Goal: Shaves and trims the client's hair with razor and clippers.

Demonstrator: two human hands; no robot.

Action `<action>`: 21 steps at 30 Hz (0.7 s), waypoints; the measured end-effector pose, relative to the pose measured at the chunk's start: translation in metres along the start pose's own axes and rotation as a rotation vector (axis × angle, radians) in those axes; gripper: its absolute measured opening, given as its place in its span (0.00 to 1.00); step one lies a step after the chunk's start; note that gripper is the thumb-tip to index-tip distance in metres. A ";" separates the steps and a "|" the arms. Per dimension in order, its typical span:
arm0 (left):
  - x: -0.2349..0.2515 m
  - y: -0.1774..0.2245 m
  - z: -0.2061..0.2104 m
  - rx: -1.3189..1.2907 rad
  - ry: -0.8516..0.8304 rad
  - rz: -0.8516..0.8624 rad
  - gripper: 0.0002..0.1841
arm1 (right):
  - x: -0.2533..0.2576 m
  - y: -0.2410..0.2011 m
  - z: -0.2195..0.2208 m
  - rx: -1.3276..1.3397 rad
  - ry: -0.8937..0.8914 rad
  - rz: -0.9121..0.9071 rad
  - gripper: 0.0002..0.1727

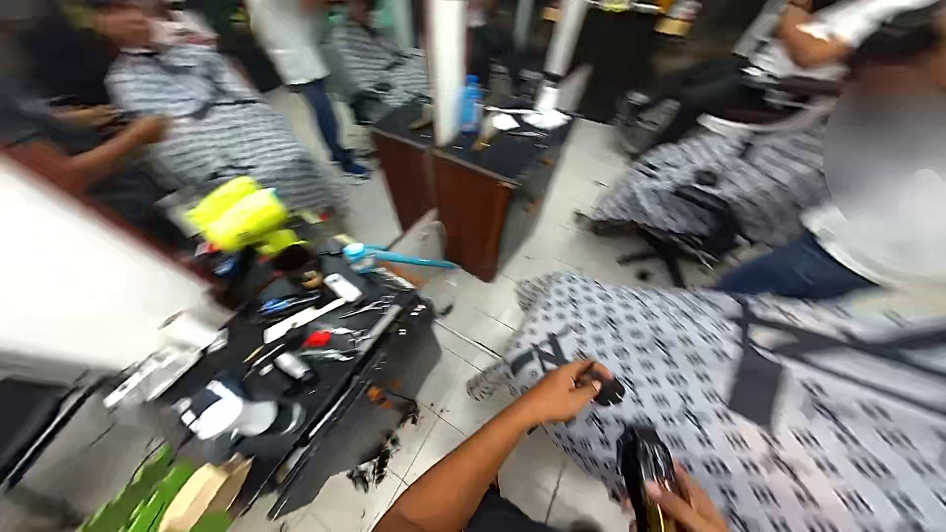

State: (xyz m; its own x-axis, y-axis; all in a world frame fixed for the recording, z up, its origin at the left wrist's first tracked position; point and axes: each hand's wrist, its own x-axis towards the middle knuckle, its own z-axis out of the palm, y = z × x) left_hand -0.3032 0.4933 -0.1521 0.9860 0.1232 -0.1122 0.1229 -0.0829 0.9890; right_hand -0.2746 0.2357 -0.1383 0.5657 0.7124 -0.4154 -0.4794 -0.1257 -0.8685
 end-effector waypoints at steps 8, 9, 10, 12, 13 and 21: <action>0.059 0.078 0.183 0.123 -0.252 0.008 0.15 | -0.087 -0.051 -0.142 -0.428 0.242 -0.128 0.44; 0.061 0.084 0.209 0.125 -0.257 0.035 0.14 | -0.100 -0.053 -0.162 -0.449 0.246 -0.135 0.43; 0.063 0.088 0.235 0.132 -0.252 0.062 0.14 | -0.113 -0.055 -0.182 -0.457 0.245 -0.143 0.42; 0.067 0.097 0.283 0.143 -0.220 0.104 0.14 | -0.139 -0.059 -0.223 -0.444 0.228 -0.160 0.41; 0.069 0.101 0.304 0.145 -0.206 0.111 0.14 | -0.151 -0.060 -0.242 -0.426 0.221 -0.167 0.41; 0.076 0.135 0.399 0.080 -0.170 0.045 0.14 | -0.201 -0.076 -0.329 -0.153 0.086 -0.229 0.35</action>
State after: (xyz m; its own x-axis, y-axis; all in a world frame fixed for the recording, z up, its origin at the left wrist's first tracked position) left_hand -0.1667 0.0966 -0.0661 0.9947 -0.0506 -0.0899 0.0805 -0.1635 0.9833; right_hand -0.1311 -0.1249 -0.0776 0.7053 0.6739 -0.2199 -0.2298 -0.0761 -0.9703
